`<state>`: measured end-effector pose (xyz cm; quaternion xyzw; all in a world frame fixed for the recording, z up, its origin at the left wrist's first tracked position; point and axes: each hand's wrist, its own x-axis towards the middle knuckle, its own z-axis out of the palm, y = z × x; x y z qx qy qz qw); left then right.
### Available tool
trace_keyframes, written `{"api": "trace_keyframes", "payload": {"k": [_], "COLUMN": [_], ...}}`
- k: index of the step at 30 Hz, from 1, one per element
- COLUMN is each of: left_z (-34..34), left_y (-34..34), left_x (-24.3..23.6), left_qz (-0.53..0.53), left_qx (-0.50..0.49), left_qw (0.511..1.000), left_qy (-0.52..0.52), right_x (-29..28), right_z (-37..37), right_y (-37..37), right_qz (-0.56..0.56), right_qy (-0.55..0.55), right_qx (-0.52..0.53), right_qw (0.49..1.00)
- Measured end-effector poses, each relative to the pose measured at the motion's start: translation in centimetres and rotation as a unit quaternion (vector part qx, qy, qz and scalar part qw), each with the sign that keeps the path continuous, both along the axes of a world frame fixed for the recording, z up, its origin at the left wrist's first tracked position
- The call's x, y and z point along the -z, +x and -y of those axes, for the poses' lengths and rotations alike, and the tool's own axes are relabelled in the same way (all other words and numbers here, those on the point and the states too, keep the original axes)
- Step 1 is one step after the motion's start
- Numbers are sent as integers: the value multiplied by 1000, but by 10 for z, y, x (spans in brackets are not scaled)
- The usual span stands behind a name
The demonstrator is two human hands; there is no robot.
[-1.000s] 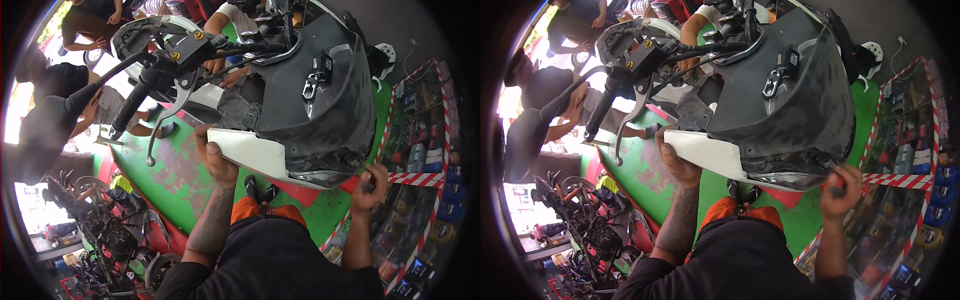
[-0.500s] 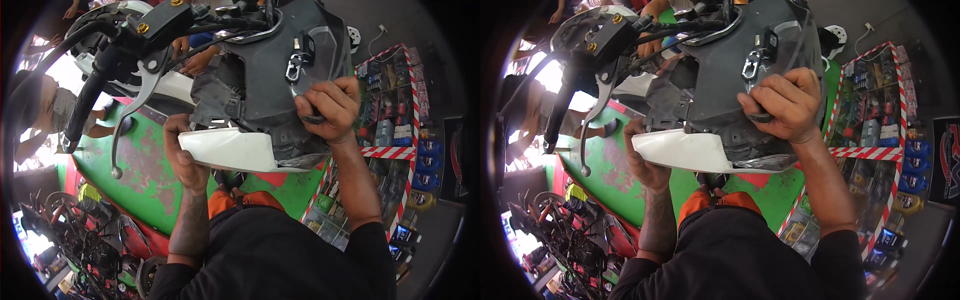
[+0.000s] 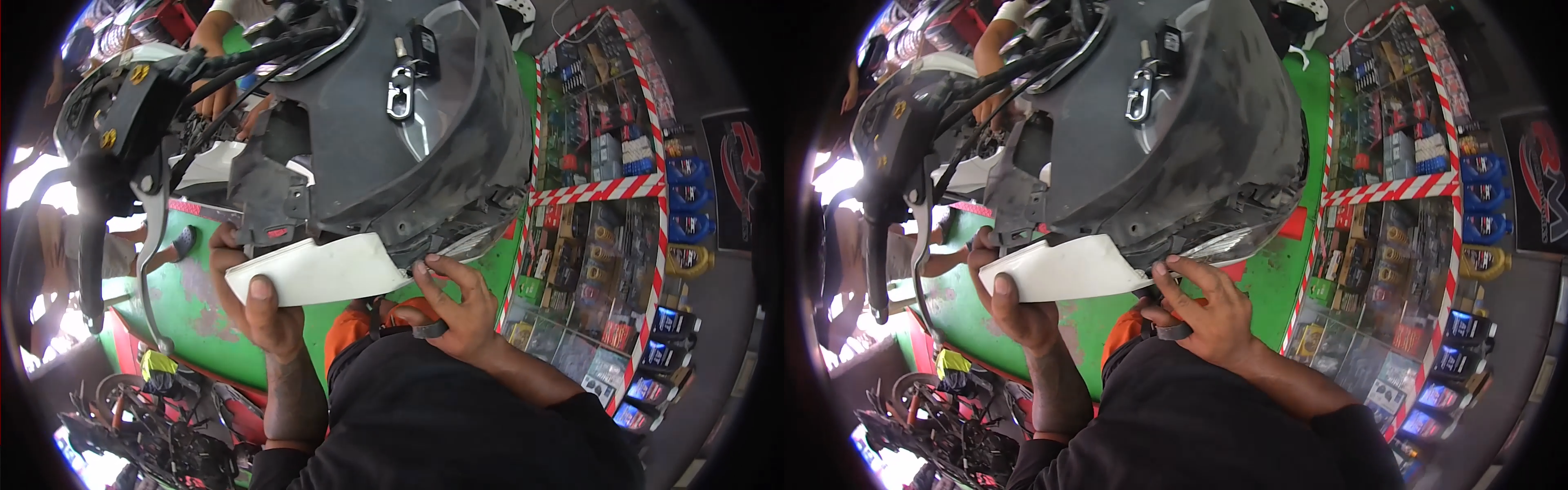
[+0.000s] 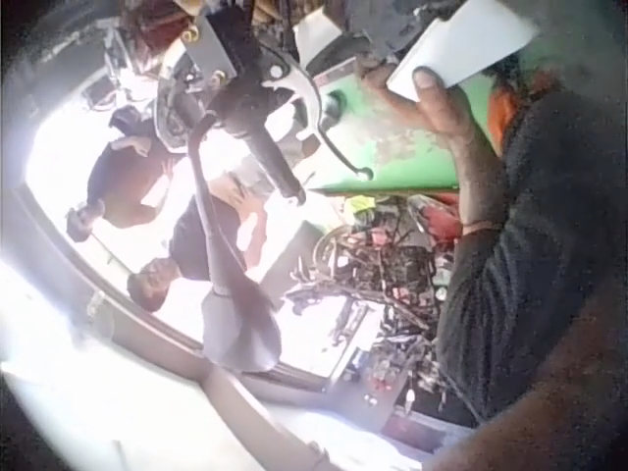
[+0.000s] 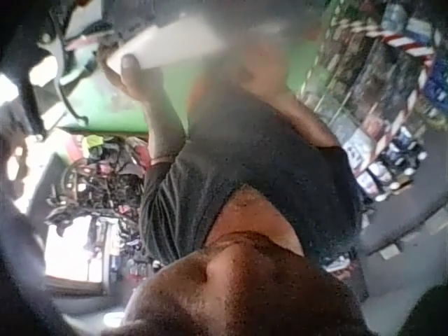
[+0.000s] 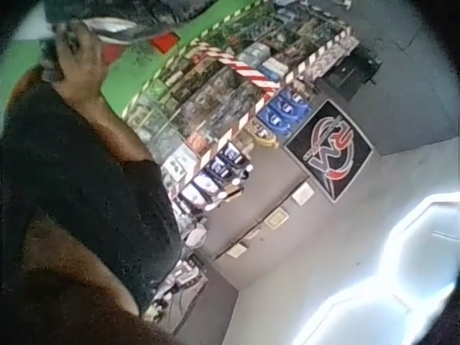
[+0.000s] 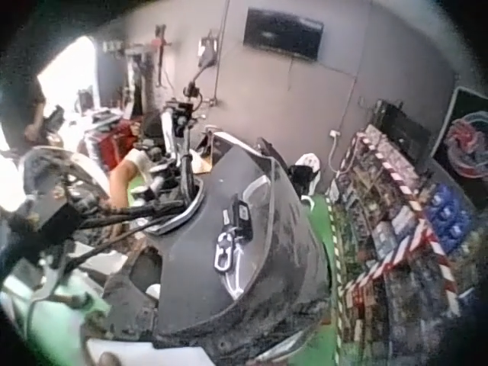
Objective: Repairing and reassembling the white plastic fairing panels of a motorcycle.
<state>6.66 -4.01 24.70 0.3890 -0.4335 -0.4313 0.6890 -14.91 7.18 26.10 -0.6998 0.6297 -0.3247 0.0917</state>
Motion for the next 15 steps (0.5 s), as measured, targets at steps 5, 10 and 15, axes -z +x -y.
{"api": "trace_keyframes", "payload": {"k": [5, 10, 15], "left_z": [7, -2, -16], "left_y": [12, 21, -18], "left_x": [-1, -56, -99], "left_qz": [117, 497, 792], "left_qx": [-40, -130, 87], "left_qw": [992, 850, 565], "left_qy": [-26, -118, -215], "right_x": [5, -1, 1], "right_z": [4, 6, 5], "right_y": [1, 2, -3], "right_qz": [-3, 80, 138], "right_qy": [-66, -52, -35], "right_qx": [-29, -20, -36], "right_qw": [997, 995, 989]}}
